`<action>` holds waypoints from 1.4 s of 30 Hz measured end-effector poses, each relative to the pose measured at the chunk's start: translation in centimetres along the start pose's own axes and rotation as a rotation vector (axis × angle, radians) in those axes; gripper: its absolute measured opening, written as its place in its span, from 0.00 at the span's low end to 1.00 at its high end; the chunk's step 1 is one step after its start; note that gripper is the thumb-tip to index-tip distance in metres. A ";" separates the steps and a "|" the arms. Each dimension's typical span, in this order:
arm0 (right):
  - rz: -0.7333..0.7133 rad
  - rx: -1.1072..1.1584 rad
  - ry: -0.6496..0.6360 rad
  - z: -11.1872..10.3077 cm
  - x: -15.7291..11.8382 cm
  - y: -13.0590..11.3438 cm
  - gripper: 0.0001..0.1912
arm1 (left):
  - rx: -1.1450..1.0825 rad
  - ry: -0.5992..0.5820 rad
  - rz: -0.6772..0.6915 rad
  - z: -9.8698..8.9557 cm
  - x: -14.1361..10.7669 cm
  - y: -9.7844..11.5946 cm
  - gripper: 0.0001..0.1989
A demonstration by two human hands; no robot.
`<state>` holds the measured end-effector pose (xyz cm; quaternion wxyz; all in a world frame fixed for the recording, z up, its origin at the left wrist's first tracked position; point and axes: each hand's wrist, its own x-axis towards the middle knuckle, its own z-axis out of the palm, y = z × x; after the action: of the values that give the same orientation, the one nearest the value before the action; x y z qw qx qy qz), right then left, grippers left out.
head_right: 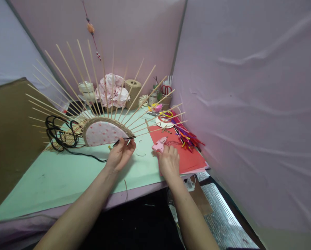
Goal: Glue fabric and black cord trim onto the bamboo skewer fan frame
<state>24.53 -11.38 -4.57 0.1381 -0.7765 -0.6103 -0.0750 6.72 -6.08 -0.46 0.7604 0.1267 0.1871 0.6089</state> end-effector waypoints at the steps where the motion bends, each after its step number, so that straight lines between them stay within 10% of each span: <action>1: -0.008 0.009 -0.005 0.0 0.2 -0.2 0.18 | -0.001 0.007 -0.002 0.0 0.0 0.0 0.06; 7: -0.007 0.290 0.039 -0.9 1.0 -0.7 0.22 | -0.012 0.012 -0.002 -0.1 0.0 -0.2 0.07; 17: -0.062 2.105 -0.247 -5.2 5.2 -6.6 0.22 | 0.004 0.014 -0.057 0.1 -1.1 -0.7 0.08; 33: -0.096 2.214 -0.190 -3.5 5.0 -7.7 0.17 | 0.531 0.337 -0.302 0.9 -3.2 3.4 0.15; 42: -0.099 2.219 -0.206 -3.2 4.7 -7.9 0.16 | 0.671 0.321 -0.303 0.7 -3.8 4.4 0.12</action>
<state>18.16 -6.32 0.74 0.7007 -0.2001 -0.3779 0.5711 2.47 -8.75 2.52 0.7190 0.2424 0.5086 0.4070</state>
